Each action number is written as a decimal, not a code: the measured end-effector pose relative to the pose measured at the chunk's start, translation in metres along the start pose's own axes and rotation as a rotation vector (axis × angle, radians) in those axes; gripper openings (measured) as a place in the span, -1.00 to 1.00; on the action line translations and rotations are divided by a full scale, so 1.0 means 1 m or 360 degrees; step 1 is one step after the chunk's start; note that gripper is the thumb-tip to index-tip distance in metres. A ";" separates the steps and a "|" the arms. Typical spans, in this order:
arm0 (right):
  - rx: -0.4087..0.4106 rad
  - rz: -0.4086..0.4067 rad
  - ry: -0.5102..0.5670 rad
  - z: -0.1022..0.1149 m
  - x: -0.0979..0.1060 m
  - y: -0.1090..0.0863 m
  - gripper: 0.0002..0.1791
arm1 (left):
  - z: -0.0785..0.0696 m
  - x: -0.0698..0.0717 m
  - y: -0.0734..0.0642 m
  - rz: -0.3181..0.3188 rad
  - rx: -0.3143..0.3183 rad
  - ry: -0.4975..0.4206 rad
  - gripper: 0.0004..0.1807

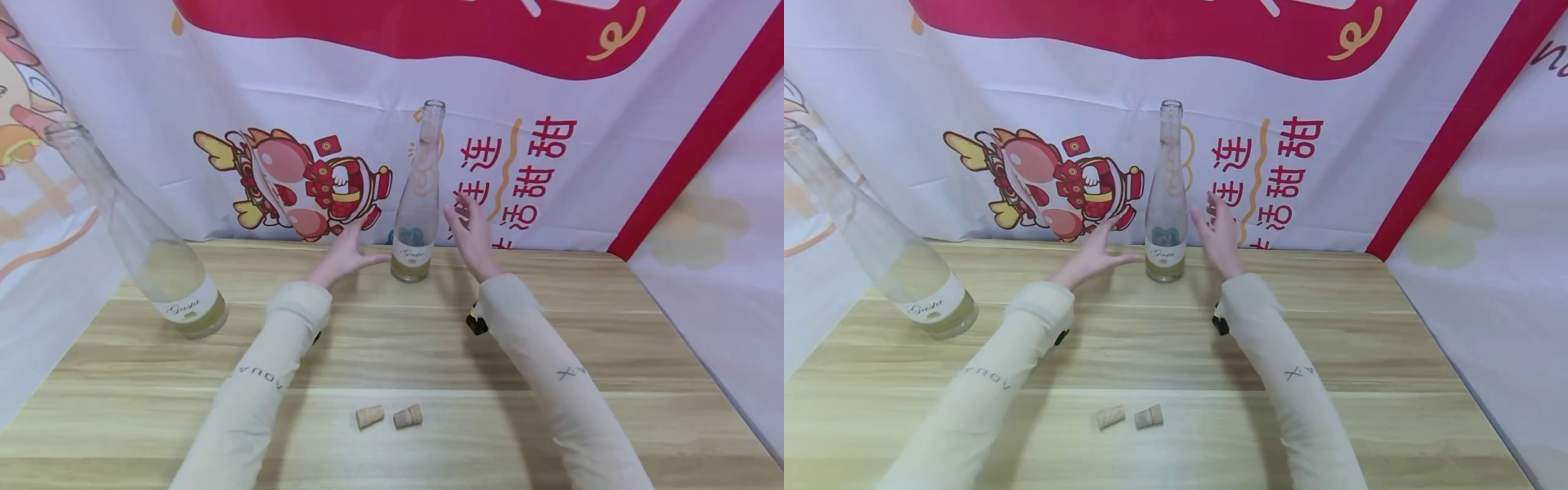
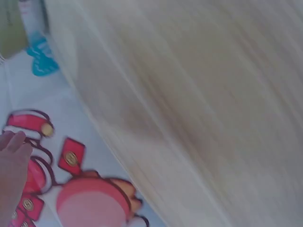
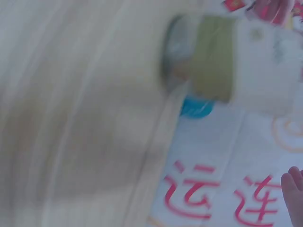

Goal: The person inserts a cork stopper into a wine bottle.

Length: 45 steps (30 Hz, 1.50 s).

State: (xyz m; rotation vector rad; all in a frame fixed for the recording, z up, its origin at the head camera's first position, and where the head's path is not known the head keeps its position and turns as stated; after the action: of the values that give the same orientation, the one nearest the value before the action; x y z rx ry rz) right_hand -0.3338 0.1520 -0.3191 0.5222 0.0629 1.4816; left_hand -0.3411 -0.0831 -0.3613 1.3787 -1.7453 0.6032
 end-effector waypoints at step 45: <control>-0.0060 0.0177 0.0264 0.073 -0.024 -0.028 -0.29 | -0.070 -0.017 -0.005 0.0184 -0.0173 -0.0608 0.00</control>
State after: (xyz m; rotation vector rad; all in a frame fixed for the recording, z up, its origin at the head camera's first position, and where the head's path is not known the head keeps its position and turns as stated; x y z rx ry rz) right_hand -0.2850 0.1072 -0.2714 0.3766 0.1376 1.6300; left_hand -0.3145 -0.0209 -0.3367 1.3893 -2.1384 0.3120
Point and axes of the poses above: each hand's wrist, its own y-axis towards the middle knuckle, its own x-axis out of the back of the hand, z = x × y, the point moved 4 cm from there along y, towards the middle knuckle, and after that the axes turned 7 degrees about y, right-handed, at the moved point
